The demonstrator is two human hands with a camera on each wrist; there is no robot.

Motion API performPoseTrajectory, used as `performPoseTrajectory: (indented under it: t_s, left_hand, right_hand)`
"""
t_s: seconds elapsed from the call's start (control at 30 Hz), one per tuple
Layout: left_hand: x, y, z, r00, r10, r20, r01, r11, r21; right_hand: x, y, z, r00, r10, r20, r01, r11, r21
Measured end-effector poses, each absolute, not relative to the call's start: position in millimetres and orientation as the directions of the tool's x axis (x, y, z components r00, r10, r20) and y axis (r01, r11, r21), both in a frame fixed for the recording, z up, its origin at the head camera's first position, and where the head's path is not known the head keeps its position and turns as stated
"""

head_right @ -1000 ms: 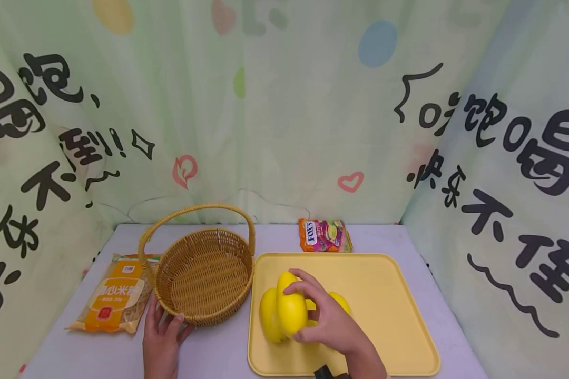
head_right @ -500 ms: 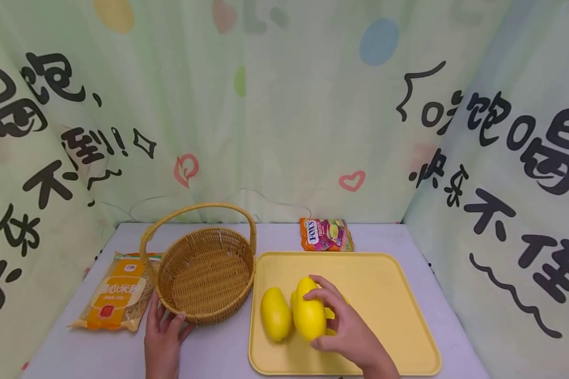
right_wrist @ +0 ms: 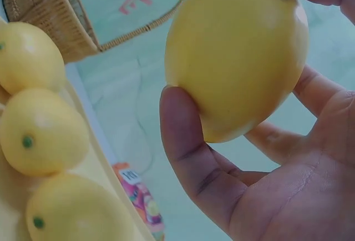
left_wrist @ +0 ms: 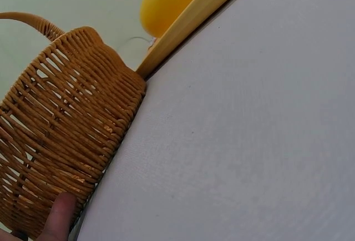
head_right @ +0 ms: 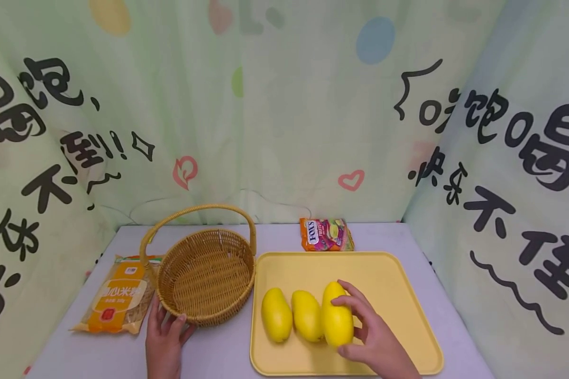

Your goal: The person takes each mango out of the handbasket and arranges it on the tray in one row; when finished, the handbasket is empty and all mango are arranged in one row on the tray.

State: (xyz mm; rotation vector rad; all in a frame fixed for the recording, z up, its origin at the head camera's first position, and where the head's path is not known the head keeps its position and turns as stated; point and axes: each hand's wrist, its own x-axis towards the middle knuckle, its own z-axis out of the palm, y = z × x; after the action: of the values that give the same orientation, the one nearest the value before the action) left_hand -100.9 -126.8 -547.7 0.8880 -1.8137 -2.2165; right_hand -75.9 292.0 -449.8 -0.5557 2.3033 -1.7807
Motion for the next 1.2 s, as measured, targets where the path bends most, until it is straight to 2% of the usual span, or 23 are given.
performPoseTrajectory:
  t_s: [0.2, 0.57, 0.63, 0.87, 1.2]
  left_hand:
    - [-100, -127, -550, -0.815, -0.456, -0.357, -0.257, -0.267, 0.929]
    - [-100, -131, -549, -0.834, -0.433, -0.342, -0.255, -0.247, 0.935]
    - [-100, -131, -548, -0.835, -0.432, -0.341, -0.254, -0.248, 0.935]
    - [-100, -130, -549, -0.833, -0.432, -0.346, -0.257, -0.252, 0.933]
    - [-100, -131, -549, -0.831, -0.433, -0.349, -0.258, -0.255, 0.932]
  right_hand:
    - [-71, 307, -447, -0.945, -0.319, 0.076, -0.176, 0.296, -0.939]
    - [-85, 314, -452, -0.994, -0.111, -0.002, -0.070, 0.636, -0.768]
    - [-89, 314, -455, -0.994, -0.110, 0.015, -0.086, 0.674, -0.733]
    - [-100, 322, -462, -0.990, -0.112, 0.087, -0.140, 0.851, -0.507]
    - [-115, 329, -475, -0.995, -0.102, 0.002, -0.095, 0.923, -0.373]
